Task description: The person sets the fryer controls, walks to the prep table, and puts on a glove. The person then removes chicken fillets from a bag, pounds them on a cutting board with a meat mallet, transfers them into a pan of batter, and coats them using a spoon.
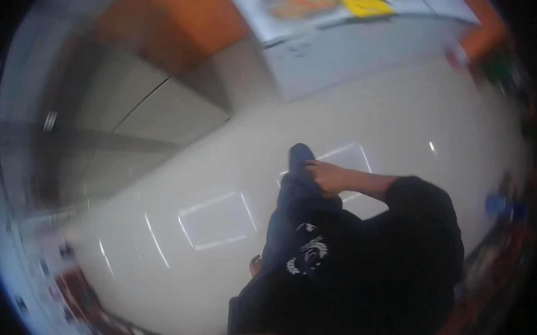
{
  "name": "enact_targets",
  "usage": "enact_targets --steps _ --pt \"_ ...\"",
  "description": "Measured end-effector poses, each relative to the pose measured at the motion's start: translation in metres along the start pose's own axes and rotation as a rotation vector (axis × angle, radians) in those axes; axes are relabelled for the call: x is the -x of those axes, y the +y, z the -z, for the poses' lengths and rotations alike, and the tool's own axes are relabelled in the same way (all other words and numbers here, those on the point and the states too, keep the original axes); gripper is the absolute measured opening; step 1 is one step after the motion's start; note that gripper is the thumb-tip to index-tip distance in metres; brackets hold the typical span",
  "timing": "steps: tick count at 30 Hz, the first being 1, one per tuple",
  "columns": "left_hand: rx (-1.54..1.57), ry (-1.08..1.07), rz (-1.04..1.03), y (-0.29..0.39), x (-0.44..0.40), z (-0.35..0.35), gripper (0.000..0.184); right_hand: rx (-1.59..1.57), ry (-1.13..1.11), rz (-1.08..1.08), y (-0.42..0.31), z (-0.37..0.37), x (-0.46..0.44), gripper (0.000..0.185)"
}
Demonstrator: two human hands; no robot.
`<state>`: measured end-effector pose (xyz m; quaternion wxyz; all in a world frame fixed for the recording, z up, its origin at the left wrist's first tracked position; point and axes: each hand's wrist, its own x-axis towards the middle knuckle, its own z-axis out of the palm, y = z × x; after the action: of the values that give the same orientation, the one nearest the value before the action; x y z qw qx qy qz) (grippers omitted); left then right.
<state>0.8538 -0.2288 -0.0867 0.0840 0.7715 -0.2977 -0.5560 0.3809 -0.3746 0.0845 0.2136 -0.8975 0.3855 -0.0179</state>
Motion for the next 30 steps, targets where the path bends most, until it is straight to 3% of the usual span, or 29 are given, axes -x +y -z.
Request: enact_targets --steps 3,6,7,9,11,15,18,20,22,25,27,30 --pt "-0.096 -0.083 -0.08 0.031 -0.024 0.01 0.043 -0.189 0.013 -0.153 -0.001 -0.031 0.03 0.033" --pt "-0.211 -0.21 -0.22 0.041 -0.057 0.011 0.042 -0.518 0.182 -0.39 -0.027 -0.018 0.056 0.03" --pt "-0.24 -0.224 -0.211 0.066 -0.062 0.008 0.041 -0.466 0.099 -0.394 -0.022 -0.023 0.064 0.03" --pt "-0.124 -0.255 -0.24 0.071 -0.088 0.005 0.04 -0.601 0.308 -0.439 -0.004 -0.055 0.086 0.026" --pt "-0.273 -0.287 -0.248 0.113 -0.094 -0.003 0.04 -0.795 0.488 -0.599 0.001 -0.052 0.103 0.02" --pt "-0.366 -0.326 -0.399 0.175 -0.126 -0.024 0.038 -0.613 0.482 -0.704 -0.037 0.011 0.122 0.022" --pt "-0.443 -0.397 -0.489 0.229 -0.13 -0.052 0.036 -0.55 0.789 -0.826 -0.029 0.028 0.158 0.026" --pt "-0.624 -0.401 -0.829 0.26 -0.151 -0.077 0.035 -0.583 0.838 -1.246 -0.008 0.023 0.198 0.026" --pt "-0.426 -0.429 -0.766 0.323 -0.102 -0.119 0.031 -0.935 1.362 -1.376 0.007 0.027 0.211 0.029" --pt "-0.181 -0.717 -0.77 0.421 -0.016 -0.185 0.038 -1.332 1.966 -0.975 0.019 0.047 0.177 0.033" --pt "-0.052 -1.014 -0.902 0.47 0.045 -0.22 0.065 -1.572 2.092 -0.644 0.021 0.059 0.128 0.033" --pt "0.441 -1.29 -1.027 0.501 0.096 -0.276 0.094 -1.935 1.995 -0.446 0.014 0.095 0.047 0.033"
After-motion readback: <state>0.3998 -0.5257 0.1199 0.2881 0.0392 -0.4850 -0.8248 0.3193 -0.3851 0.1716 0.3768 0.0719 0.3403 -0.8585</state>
